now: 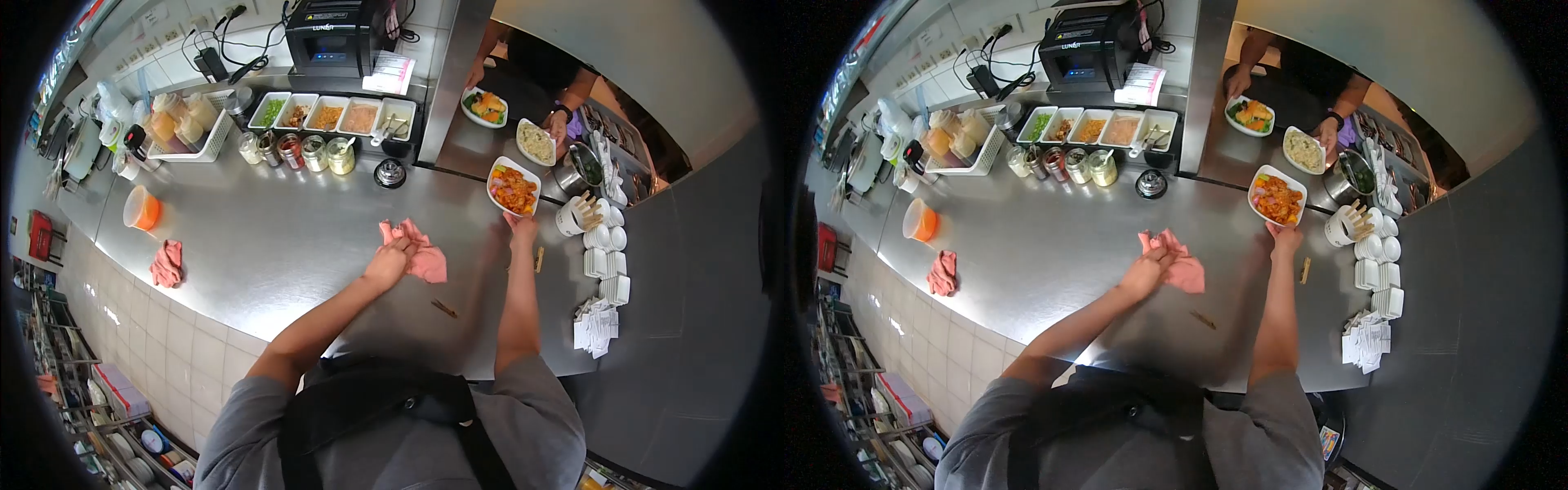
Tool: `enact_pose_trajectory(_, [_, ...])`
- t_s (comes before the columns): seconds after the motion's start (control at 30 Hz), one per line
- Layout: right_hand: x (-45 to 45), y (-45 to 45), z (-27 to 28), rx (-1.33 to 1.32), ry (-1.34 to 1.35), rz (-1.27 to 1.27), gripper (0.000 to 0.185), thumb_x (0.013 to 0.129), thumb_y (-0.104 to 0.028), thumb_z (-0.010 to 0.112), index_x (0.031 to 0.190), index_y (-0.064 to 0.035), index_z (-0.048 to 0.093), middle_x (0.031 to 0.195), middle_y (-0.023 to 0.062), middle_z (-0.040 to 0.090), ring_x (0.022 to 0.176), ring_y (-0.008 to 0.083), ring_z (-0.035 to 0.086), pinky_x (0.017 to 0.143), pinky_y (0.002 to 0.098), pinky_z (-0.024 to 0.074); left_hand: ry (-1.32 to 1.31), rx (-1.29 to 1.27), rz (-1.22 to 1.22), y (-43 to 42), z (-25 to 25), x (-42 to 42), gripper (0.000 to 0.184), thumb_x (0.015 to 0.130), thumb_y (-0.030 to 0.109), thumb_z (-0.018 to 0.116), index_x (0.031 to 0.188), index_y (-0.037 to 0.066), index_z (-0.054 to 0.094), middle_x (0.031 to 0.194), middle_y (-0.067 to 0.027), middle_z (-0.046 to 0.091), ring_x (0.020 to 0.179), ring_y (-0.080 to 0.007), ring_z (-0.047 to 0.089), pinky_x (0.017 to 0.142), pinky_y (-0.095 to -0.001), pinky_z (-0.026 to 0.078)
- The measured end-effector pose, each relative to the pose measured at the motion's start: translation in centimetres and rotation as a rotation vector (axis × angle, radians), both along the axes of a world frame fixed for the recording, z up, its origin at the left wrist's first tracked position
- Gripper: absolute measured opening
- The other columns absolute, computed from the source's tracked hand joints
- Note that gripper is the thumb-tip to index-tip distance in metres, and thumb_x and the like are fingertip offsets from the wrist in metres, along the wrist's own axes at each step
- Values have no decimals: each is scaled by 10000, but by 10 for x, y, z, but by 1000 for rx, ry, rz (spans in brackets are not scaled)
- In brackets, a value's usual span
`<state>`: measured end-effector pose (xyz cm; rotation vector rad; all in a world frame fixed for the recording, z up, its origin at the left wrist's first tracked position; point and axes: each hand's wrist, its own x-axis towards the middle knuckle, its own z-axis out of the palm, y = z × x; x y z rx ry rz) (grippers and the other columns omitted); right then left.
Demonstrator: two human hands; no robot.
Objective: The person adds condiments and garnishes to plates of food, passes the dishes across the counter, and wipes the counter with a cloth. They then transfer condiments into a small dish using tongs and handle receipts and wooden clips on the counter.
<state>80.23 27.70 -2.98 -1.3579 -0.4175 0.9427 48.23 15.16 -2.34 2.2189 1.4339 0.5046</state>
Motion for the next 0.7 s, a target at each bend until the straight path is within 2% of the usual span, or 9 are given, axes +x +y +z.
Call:
enact_pose_trajectory(0.13, [12, 34, -15, -82, 20, -23, 327, 991, -117, 345, 1140, 157, 443, 992, 229, 601, 760, 293, 665, 678, 338, 618, -71, 101, 25, -17, -3, -7, 405, 767, 41, 573, 1170, 83, 581, 1114, -147, 559, 1103, -324, 543, 900, -436, 454])
enact_pose_trajectory(0.17, [17, 45, -19, -80, 76, -26, 327, 1000, -146, 380, 1163, 129, 447, 1048, 213, 589, 848, 285, 655, 711, 358, 616, -46, 118, 48, -23, -3, -9, 394, 755, 37, 583, 1146, 81, 596, 1106, -148, 560, 1095, -326, 544, 894, -432, 454])
enact_pose_trajectory(0.2, [21, 57, -22, -86, 77, -22, 327, 1000, -146, 380, 1163, 129, 447, 1048, 213, 589, 848, 285, 655, 711, 358, 616, -20, 134, 73, -27, -1, -11, 383, 743, 34, 593, 1123, 80, 611, 1097, -149, 562, 1087, -329, 545, 889, -428, 453])
enact_pose_trajectory(0.37, [42, 117, -20, 105, 286, 13, 348, 990, -203, 452, 1196, 78, 452, 1116, 178, 569, 968, 289, 623, 839, 394, 585, -79, 88, 81, -39, 4, -21, 365, 698, 18, 624, 1056, 88, 635, 1064, -132, 564, 1025, -333, 551, 855, -422, 454])
enact_pose_trajectory(0.4, [55, 129, -33, 230, 452, 116, 347, 981, -196, 475, 1199, 71, 445, 1083, 162, 571, 974, 288, 615, 880, 389, 565, -107, 126, 97, -42, 3, -24, 368, 684, 9, 630, 1042, 92, 638, 1056, -124, 564, 1007, -331, 552, 845, -423, 454])
enact_pose_trajectory(0.47, [51, 134, -22, 100, 339, 180, 331, 973, -182, 504, 1204, 52, 458, 1128, 161, 556, 1019, 282, 601, 898, 350, 537, -115, 176, 135, -46, 6, -26, 330, 716, 24, 604, 1038, 90, 635, 1051, -117, 565, 1006, -315, 555, 852, -420, 447])
enact_pose_trajectory(0.6, [14, 95, 2, -19, 204, 472, 382, 971, -269, 515, 1227, 12, 485, 1166, 131, 565, 1087, 248, 573, 950, 337, 476, -122, 260, 286, -31, -11, -68, 283, 754, 36, 568, 1024, 82, 638, 1030, -121, 584, 991, -308, 564, 850, -435, 446])
enact_pose_trajectory(0.67, [-2, 51, 17, -56, 137, 590, 417, 971, -307, 514, 1248, 4, 486, 1185, 123, 566, 1103, 234, 566, 957, 330, 460, -9, 315, 439, -18, -18, -120, 290, 736, 18, 567, 1011, 76, 639, 986, -136, 606, 924, -332, 580, 803, -445, 470])
enact_pose_trajectory(0.7, [-11, 26, 29, -80, 82, 697, 439, 973, -323, 507, 1266, 4, 484, 1208, 125, 565, 1098, 224, 570, 939, 322, 465, 27, 367, 541, -15, -12, -154, 293, 704, -2, 573, 981, 73, 633, 930, -143, 615, 842, -344, 586, 734, -442, 489])
